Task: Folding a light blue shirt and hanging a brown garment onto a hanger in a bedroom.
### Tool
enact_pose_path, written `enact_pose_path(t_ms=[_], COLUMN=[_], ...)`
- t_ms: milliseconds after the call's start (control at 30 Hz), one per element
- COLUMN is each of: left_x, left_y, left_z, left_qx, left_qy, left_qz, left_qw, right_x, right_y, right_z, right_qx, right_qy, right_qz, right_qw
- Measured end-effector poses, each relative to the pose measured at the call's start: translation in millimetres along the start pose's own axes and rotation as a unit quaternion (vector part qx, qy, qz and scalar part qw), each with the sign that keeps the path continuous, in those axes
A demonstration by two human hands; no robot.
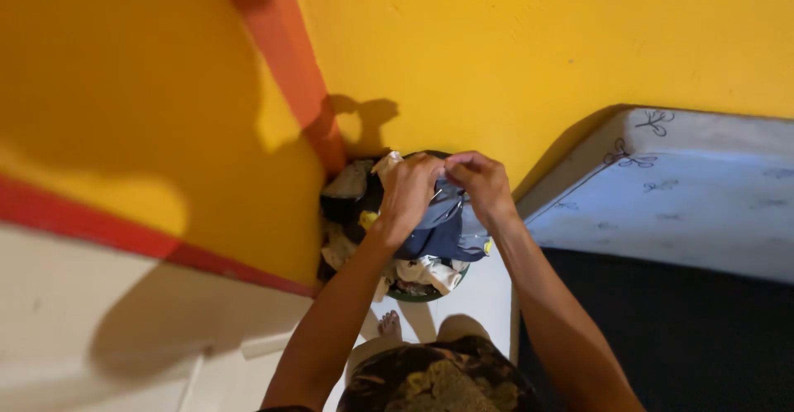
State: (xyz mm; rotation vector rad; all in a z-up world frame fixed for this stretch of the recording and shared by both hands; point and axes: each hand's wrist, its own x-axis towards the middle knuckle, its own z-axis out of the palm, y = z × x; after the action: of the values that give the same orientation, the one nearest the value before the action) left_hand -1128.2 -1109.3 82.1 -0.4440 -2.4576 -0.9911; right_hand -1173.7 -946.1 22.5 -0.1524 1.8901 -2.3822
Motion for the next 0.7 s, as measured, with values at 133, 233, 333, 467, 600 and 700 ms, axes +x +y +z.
enact_pose_path(t_ms=[133, 233, 333, 467, 600, 700], left_x=[23.4, 33.4, 41.6, 44.3, 38.2, 35.8], left_y=[-62.9, -98.1, -110.2, -143.3, -159.6, -184.9], left_z=[19.2, 14.6, 1.1, 1.3, -2.1, 8.6], left_qx=[-0.074, -0.093, -0.037, -0.070, 0.035, 0.045], left_qy=[0.038, 0.016, 0.038, 0.037, 0.036, 0.025], left_qz=[0.016, -0.067, -0.092, -0.144, -0.140, -0.179], left_qw=[0.996, 0.993, 0.994, 0.986, 0.989, 0.982], right_x=[49.5, 68.0, 92.5, 134.2, 158.5, 154.9], right_y=[10.6, 20.0, 31.6, 64.4, 73.5, 53.5], right_z=[18.1, 42.7, 51.7, 40.0, 37.7, 40.1], right_qx=[0.060, -0.043, -0.299, -0.428, -0.448, -0.441], right_qy=[0.021, -0.004, 0.078, 0.031, 0.031, 0.062], right_qz=[0.004, -0.051, -0.117, -0.282, -0.319, -0.270], right_qw=[0.998, 0.998, 0.944, 0.858, 0.835, 0.854])
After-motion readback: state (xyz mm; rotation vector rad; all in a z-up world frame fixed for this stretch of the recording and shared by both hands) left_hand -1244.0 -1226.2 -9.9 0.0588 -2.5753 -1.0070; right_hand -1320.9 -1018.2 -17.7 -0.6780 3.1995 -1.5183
